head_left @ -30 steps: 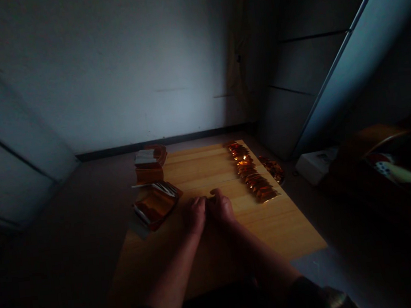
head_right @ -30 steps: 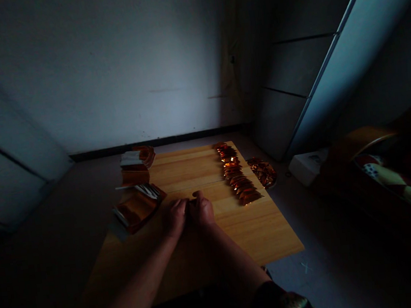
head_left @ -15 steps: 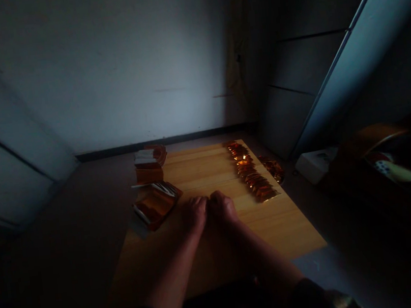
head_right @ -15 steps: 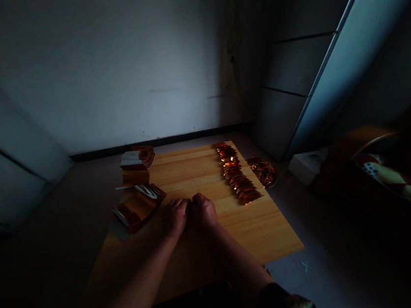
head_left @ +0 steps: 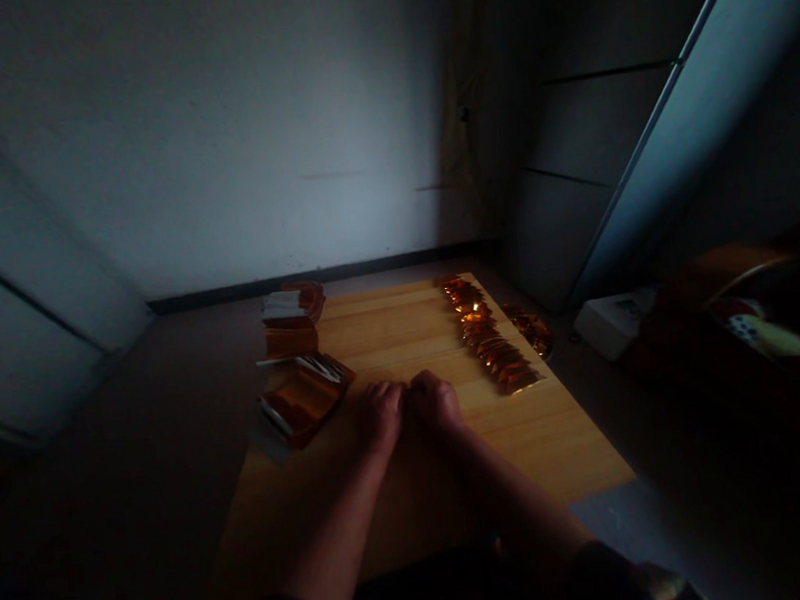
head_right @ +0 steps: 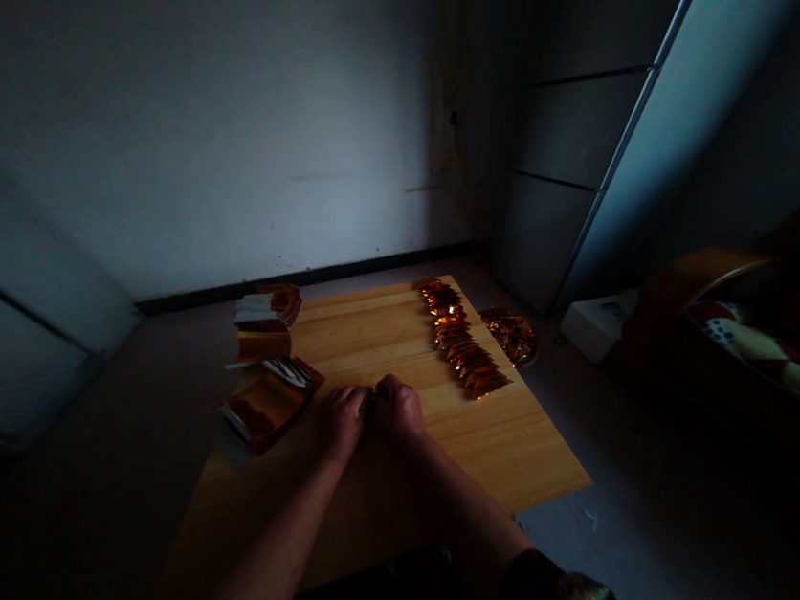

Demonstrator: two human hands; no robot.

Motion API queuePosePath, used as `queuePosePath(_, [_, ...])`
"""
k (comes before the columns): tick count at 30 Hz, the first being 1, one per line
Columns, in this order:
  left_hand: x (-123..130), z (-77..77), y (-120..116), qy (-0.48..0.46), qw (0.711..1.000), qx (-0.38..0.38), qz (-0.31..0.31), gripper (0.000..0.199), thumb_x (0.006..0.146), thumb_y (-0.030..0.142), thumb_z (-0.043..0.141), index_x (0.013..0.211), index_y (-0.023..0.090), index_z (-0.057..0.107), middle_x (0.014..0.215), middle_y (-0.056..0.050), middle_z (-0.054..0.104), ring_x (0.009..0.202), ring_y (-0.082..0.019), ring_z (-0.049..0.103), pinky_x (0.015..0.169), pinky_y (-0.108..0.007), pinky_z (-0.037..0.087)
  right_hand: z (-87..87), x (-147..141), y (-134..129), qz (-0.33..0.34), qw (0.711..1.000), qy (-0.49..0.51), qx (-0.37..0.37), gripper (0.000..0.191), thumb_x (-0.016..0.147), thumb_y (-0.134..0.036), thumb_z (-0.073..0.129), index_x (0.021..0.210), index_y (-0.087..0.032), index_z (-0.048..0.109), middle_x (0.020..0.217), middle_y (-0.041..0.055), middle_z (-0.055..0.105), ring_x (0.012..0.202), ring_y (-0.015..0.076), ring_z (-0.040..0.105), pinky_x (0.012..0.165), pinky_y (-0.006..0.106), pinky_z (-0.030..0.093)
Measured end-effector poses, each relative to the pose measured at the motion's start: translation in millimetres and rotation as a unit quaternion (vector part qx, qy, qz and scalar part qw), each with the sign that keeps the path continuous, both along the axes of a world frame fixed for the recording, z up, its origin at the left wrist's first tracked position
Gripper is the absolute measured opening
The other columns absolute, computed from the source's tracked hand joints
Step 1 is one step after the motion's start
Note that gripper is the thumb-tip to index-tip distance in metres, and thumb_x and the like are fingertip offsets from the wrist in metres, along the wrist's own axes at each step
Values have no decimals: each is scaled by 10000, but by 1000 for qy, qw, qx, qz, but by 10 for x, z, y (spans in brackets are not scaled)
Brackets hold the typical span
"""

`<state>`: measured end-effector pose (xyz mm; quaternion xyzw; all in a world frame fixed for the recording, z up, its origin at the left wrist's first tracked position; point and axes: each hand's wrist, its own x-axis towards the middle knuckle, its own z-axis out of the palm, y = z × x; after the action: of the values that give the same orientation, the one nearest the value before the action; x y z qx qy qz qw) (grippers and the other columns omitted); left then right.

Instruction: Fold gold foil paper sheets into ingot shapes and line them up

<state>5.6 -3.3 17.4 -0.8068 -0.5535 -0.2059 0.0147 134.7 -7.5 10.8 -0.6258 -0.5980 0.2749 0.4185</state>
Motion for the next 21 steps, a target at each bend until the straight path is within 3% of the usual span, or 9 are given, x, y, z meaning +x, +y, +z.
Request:
queuePosePath(6, [-78,-76,-7,-42,999,25,-6,286,864,253,488,1108,191,622,999,-82,688,923,-230,596,807,-342,452,-15,4,26,-40,999,32,-1,137,650,-239,493,760,-207,567,673,-18,597,639,140,524,603,231,421])
queuePosePath(15, [-164,-172,-37,-50,997,55,21,212,876,255,464,905,182,661,872,-75,691,857,-227,592,770,-335,449,95,13,-29,-58,994,92,-17,170,604,-274,510,753,-203,551,641,-26,577,653,148,522,591,235,433])
queuePosePath(21, [-134,-156,-37,-6,997,75,15,242,903,249,434,854,184,662,803,-69,685,806,-223,596,724,-331,432,37,6,-20,-58,995,82,-25,154,607,-271,514,743,-207,547,638,-32,576,634,142,520,567,226,426])
